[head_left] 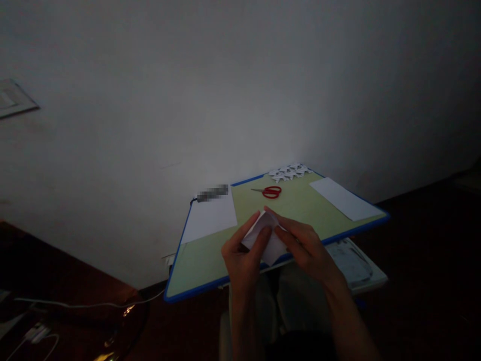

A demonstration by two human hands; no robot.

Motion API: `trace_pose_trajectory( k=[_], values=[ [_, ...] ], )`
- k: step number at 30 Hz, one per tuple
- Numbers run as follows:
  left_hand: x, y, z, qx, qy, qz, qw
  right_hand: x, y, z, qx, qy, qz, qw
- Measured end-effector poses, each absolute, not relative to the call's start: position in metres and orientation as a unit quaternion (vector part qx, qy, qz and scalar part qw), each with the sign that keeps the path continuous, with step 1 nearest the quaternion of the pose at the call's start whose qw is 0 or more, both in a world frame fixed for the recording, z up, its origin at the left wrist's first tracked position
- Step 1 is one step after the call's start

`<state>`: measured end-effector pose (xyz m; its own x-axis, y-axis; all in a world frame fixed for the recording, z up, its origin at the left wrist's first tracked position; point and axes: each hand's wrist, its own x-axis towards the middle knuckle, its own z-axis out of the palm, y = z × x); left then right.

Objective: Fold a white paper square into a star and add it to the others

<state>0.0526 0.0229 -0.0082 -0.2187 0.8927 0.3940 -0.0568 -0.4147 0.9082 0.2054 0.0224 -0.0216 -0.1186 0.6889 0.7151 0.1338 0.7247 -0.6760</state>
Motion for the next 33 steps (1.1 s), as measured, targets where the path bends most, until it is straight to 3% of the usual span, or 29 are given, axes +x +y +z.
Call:
trace_pose_trajectory(
  k=[33],
  values=[
    [0.0524, 0.0248, -0.0147, 0.482, 0.429, 0.678, 0.353, 0.2001, 0.0241, -0.022, -0.32, -0.702, 0.295, 0.564]
  ],
)
